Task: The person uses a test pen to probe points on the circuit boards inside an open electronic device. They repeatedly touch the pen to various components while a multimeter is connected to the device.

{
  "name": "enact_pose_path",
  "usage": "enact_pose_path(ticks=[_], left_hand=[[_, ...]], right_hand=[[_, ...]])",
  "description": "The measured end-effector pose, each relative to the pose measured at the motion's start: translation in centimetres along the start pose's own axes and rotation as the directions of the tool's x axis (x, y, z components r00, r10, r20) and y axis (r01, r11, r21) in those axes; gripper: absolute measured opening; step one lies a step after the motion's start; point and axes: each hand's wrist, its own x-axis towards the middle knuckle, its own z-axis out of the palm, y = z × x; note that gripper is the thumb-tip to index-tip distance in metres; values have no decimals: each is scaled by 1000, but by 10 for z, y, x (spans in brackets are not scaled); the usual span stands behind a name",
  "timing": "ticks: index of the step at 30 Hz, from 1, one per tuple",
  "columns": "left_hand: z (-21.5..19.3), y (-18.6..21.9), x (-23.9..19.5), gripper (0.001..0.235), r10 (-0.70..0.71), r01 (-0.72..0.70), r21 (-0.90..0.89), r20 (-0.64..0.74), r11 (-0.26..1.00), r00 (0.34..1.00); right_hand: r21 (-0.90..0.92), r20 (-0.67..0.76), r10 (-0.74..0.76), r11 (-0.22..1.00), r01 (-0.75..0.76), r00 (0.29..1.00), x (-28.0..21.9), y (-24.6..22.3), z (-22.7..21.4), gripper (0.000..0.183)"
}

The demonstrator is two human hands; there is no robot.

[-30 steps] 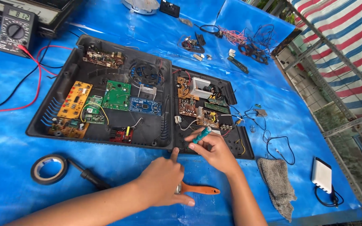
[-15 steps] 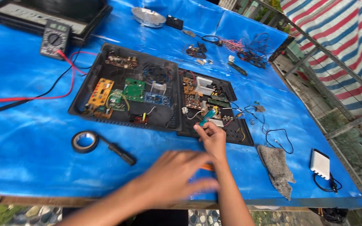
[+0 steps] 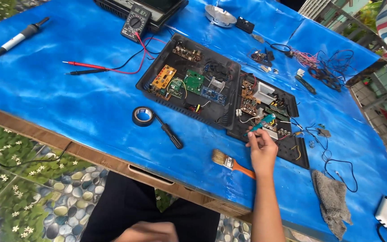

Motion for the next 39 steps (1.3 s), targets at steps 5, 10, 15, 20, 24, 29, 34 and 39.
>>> enact_pose_path(ticks=[5, 10, 15, 20, 24, 29, 34, 39], left_hand=[[-116, -69, -22, 58, -497, -240, 923, 366, 300, 787], [-158, -91, 9, 74, -513, -137, 976, 31, -172, 858], [-171, -106, 17, 75, -468, -181, 928, 9, -324, 884], [-171, -110, 19, 68, -424, -205, 903, 28, -378, 905], [-175, -115, 19, 73, -392, -261, 862, 80, -435, 916], [-172, -102, 20, 74, -449, -160, 945, 16, -284, 893], [-170, -97, -46, 55, -492, -67, 980, 153, 189, 857], [-171, -108, -107, 28, -387, 50, 946, 82, 321, 919]], right_hand=[[-48, 12, -30, 998, 31, 999, 0, -2, -1, 13], [-24, 26, 7, 1000, -7, 1000, -2, -6, -2, 11], [-26, 32, 1, 1000, 0, 999, -4, -7, -3, 11], [-9, 42, 7, 1000, -7, 999, -4, -13, -2, 8], [1, 30, -14, 1000, 14, 999, -5, -6, -1, 10], [29, 33, 16, 999, -17, 999, -4, -2, -1, 12], [25, 41, -1, 1000, -1, 999, -4, 2, -3, 17], [25, 48, -13, 1000, 12, 999, -2, 3, -4, 19]])
